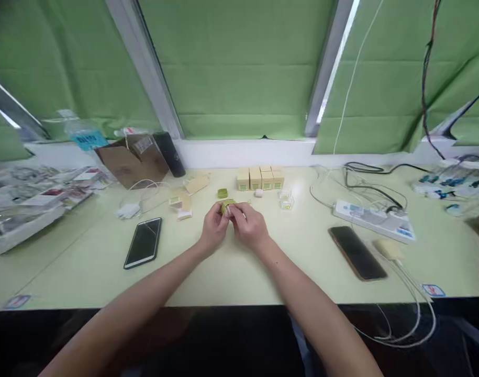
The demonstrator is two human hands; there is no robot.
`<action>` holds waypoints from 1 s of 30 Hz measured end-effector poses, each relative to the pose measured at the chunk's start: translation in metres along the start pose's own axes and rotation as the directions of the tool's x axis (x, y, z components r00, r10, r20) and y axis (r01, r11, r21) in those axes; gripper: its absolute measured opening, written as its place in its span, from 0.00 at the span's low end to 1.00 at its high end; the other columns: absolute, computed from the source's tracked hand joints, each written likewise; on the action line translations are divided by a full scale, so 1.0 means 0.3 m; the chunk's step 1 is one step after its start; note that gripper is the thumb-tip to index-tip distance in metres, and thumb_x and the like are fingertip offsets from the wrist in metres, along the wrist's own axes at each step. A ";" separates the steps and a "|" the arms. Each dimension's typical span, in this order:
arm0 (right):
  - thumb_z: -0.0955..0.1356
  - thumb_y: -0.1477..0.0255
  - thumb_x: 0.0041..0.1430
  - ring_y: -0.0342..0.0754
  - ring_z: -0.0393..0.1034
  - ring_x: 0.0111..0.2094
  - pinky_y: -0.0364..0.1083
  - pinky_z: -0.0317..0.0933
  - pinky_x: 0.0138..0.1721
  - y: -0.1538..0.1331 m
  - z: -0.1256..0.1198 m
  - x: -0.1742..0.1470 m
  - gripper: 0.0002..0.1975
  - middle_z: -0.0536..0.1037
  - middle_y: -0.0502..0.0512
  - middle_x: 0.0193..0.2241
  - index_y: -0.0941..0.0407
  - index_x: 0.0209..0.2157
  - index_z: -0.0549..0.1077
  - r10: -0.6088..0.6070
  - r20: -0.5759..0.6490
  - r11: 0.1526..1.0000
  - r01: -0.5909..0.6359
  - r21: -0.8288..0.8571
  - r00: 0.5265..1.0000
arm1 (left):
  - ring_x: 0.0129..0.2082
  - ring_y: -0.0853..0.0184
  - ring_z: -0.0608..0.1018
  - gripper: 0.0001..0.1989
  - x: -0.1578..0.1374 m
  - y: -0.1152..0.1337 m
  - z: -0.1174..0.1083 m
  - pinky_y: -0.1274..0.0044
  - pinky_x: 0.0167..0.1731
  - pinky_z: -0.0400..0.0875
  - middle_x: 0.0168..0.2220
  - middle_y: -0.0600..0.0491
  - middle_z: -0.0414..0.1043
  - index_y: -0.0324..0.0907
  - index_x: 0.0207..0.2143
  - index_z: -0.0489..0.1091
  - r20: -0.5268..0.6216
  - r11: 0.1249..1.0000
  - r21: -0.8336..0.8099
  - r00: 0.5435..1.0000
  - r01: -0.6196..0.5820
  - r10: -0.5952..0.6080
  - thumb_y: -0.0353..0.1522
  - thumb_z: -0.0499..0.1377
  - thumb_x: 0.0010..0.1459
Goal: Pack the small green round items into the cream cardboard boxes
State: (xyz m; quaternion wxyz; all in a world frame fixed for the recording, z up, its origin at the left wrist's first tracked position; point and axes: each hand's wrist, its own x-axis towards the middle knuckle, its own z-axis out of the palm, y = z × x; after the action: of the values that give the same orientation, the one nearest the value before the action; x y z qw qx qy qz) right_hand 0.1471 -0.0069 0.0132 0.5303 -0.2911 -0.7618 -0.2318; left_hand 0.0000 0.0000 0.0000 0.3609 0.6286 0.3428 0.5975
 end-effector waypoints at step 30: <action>0.63 0.73 0.72 0.52 0.77 0.43 0.49 0.77 0.44 0.003 0.012 -0.022 0.17 0.77 0.66 0.46 0.57 0.58 0.73 0.143 0.153 0.987 -0.151 0.047 0.978 | 0.46 0.61 0.79 0.23 0.014 0.042 0.002 0.71 0.50 0.72 0.43 0.48 0.79 0.40 0.46 0.76 0.120 0.912 -0.341 0.972 0.230 -0.200 0.46 0.70 0.57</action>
State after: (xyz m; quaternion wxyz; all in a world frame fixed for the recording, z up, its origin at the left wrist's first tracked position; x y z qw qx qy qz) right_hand 0.1471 -0.0053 0.0057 0.4959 -0.3475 -0.7821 -0.1473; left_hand 0.0008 -0.0028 0.0130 0.5451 0.5364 0.2820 0.5794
